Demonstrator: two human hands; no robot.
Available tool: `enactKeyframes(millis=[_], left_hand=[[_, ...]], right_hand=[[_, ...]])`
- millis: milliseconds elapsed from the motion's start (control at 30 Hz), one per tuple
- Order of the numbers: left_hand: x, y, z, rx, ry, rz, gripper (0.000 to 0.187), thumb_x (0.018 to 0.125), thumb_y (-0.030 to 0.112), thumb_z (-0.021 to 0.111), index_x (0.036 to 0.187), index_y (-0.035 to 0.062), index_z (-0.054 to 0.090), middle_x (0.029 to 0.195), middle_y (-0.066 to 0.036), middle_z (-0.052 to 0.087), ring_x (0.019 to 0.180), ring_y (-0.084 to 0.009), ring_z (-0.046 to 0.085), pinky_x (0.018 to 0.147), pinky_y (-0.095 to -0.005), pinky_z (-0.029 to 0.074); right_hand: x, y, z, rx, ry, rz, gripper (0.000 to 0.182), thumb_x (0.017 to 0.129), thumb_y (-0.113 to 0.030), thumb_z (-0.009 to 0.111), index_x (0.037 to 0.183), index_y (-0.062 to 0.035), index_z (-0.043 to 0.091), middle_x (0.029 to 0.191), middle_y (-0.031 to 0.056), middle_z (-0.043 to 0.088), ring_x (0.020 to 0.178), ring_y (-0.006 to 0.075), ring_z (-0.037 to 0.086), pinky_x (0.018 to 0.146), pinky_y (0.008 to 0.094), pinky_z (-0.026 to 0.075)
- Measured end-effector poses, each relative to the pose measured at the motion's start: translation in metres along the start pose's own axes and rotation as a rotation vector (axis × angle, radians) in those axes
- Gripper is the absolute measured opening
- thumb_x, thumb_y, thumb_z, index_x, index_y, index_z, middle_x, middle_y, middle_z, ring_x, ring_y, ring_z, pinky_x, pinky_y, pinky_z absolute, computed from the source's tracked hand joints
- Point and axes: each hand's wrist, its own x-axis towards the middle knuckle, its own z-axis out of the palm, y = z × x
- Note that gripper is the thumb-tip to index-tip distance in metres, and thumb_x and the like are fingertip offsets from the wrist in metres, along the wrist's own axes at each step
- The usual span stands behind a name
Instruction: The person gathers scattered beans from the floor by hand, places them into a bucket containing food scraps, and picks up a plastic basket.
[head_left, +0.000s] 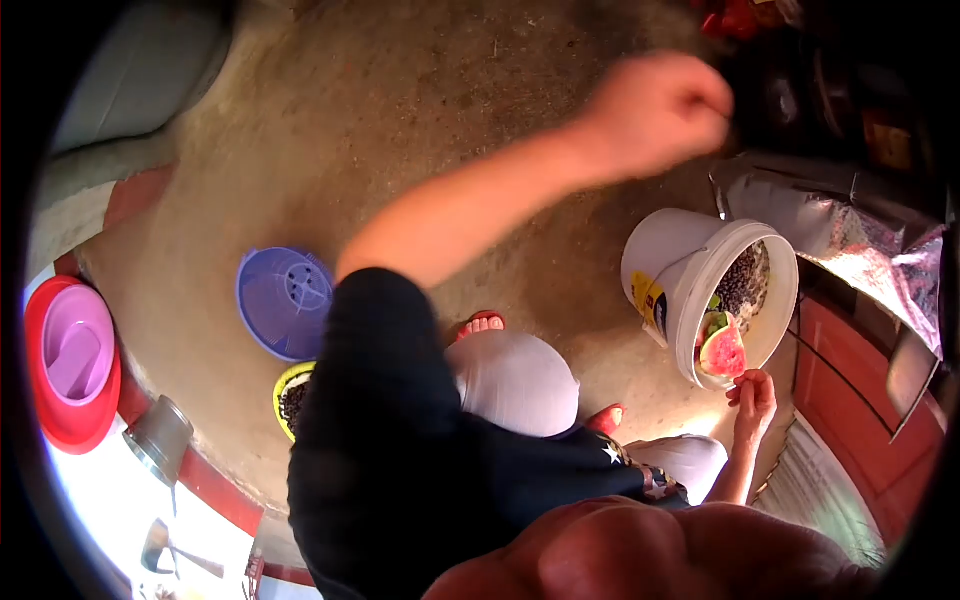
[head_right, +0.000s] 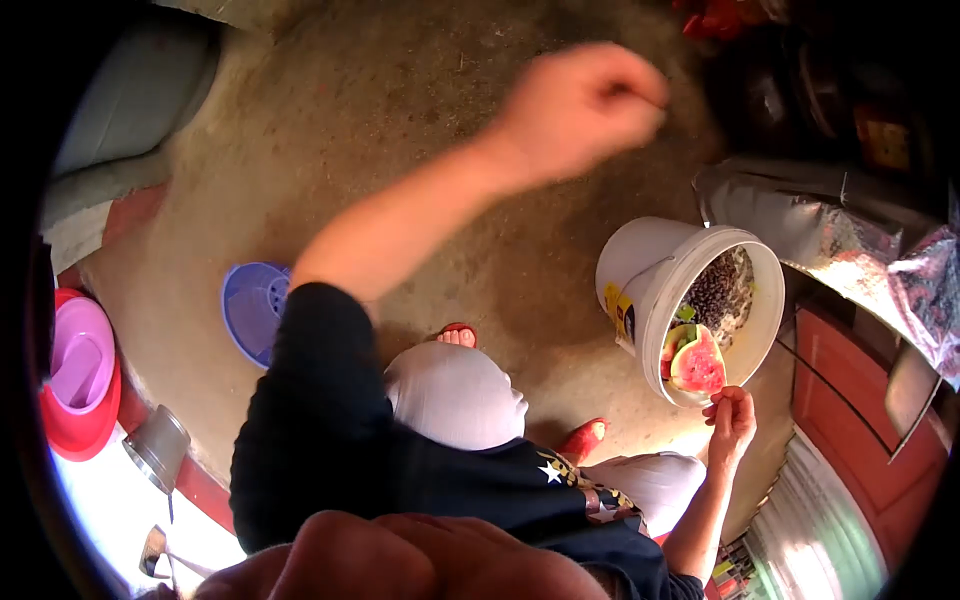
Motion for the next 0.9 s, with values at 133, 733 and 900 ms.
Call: enactKeyframes(millis=[133,733,900], left_hand=[[-0.001,0.026,0.115,0.286,-0.499,0.474,0.021,0.074,0.031,0.064,0.07,0.0113,0.069,0.089,-0.001,0.064,0.1,-0.0234,0.055,0.085,-0.0495,0.041],[0.001,-0.217,-0.113,1.187,0.097,-0.673,0.029,0.082,0.03,0.059,0.1,0.0075,0.06,0.098,-0.015,0.066,0.096,-0.032,0.062,0.079,-0.0435,0.05],[0.005,-0.23,-0.114,1.242,0.172,-0.817,0.028,0.081,0.031,0.06,0.098,0.0085,0.065,0.101,-0.014,0.067,0.098,-0.0302,0.063,0.081,-0.0409,0.051]], right_hand=[[-0.006,-0.006,0.003,0.038,0.012,0.005,0.01,0.093,-0.004,0.046,0.095,-0.0043,0.057,0.078,0.0015,0.059,0.059,0.0069,0.053,0.052,0.02,0.041],[-0.022,0.031,-0.003,0.074,0.078,0.143,0.013,0.091,0.001,0.045,0.096,-0.0029,0.056,0.077,0.0031,0.058,0.059,0.0088,0.055,0.052,0.0199,0.042],[-0.021,0.037,-0.004,0.037,0.084,0.127,0.013,0.091,0.0,0.045,0.095,-0.0033,0.057,0.076,0.003,0.058,0.059,0.009,0.056,0.051,0.0201,0.042]])
